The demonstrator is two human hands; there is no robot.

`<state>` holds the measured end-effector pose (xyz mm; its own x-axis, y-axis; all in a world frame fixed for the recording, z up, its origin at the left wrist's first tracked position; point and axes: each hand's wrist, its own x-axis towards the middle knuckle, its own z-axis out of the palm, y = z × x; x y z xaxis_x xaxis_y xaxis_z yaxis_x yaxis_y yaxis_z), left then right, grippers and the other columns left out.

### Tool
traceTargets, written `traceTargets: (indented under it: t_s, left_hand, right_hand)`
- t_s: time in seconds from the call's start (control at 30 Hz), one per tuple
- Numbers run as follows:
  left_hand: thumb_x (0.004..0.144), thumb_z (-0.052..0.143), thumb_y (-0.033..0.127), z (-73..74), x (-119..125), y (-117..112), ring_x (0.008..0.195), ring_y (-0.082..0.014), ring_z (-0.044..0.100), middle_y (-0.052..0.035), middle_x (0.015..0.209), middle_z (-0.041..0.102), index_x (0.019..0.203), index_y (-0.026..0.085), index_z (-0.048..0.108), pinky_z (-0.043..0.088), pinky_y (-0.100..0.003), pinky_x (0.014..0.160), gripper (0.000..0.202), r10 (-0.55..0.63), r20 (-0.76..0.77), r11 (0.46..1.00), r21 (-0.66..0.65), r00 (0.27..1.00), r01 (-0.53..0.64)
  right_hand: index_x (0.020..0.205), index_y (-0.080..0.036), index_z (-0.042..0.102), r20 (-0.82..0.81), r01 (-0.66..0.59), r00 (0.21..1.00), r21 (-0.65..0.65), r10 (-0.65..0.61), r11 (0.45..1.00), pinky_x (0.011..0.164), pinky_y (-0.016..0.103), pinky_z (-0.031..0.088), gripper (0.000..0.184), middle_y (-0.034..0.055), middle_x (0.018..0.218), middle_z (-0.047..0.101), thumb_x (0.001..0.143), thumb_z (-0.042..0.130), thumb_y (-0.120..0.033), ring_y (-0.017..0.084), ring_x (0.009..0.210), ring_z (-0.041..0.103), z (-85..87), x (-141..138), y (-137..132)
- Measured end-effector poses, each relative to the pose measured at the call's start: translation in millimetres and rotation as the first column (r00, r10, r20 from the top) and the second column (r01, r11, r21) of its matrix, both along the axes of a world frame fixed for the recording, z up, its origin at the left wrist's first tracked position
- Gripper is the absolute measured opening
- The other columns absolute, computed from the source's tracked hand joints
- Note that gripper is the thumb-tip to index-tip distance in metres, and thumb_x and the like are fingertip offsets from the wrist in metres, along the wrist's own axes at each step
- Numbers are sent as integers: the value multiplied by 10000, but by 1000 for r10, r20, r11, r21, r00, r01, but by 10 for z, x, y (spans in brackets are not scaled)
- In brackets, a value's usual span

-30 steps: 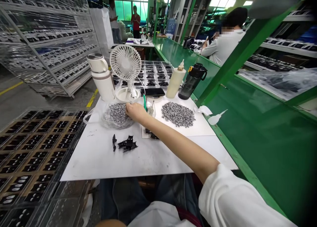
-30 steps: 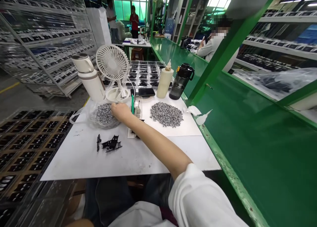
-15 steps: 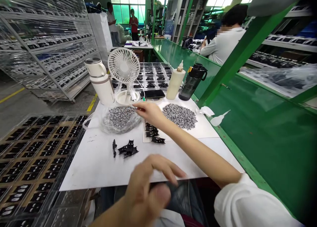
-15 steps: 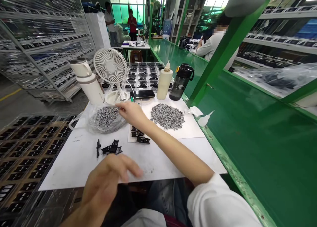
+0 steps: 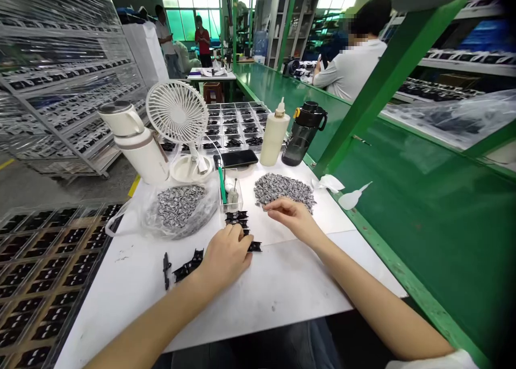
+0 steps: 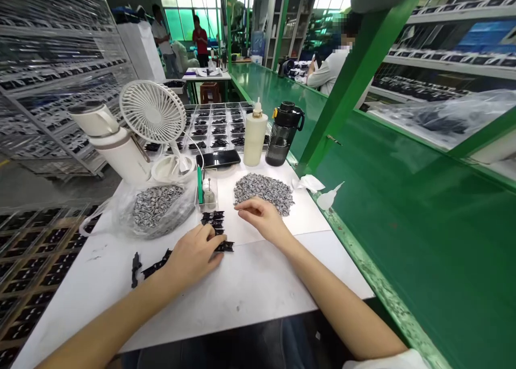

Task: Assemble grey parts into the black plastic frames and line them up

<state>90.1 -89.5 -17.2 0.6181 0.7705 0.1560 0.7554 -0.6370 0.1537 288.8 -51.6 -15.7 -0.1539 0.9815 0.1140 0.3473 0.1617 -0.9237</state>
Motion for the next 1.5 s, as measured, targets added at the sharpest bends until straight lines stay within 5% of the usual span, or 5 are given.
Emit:
traceTargets:
  t_s: [0.27, 0.43, 0.6, 0.93, 1.5]
  left_hand:
    - [733, 515, 162, -54, -32, -130, 895, -197, 519, -43, 951, 582, 942, 211, 551, 427, -357, 798, 218, 38, 473, 989, -144, 880, 35]
    - [757, 535, 268, 56, -59, -146, 644, -132, 589, 8, 735, 560, 1051, 209, 413, 476, -266, 598, 324, 603, 640, 613, -754, 476, 238]
    - [791, 511, 308, 146, -106, -52, 564, -107, 582, 64, 618, 504, 1227, 286, 314, 462, -218, 522, 479, 751, 639, 598, -764, 164, 242]
    - [731, 591, 340, 25, -67, -129, 762, -160, 612, -31, 883, 547, 1170, 222, 418, 510, -317, 701, 487, 682, 588, 522, -808, 435, 273]
    - [626, 624, 531, -40, -95, -166, 713, -181, 614, 0, 778, 655, 1099, 227, 500, 472, -292, 643, 576, 253, 387, 964, -180, 887, -196]
  right_hand:
    - [796, -166, 632, -380, -60, 924, -217, -28, 974, 604, 251, 473, 147, 17, 700, 640, 700, 646, -277, 111, 621, 570, 28, -9, -101]
    - [788, -144, 593, -374, -190, 925, -282, 74, 940, 571, 229, 492, 135, 41, 774, 650, 738, 607, -269, 110, 639, 589, 39, -47, -163]
    - [863, -164, 559, -69, -374, 924, -368, 376, 851, 428, 186, 427, 160, 28, 818, 628, 813, 483, -296, 74, 501, 542, -13, -226, -257]
    - [837, -164, 588, -98, -158, 986, -236, 138, 959, 470, 202, 457, 187, -4, 635, 568, 764, 561, -333, 96, 525, 548, -17, -186, -215]
    - [786, -189, 607, 101, -189, 977, 25, 186, 982, 643, 254, 485, 65, 23, 771, 618, 755, 572, -234, 131, 700, 580, 49, -286, -416]
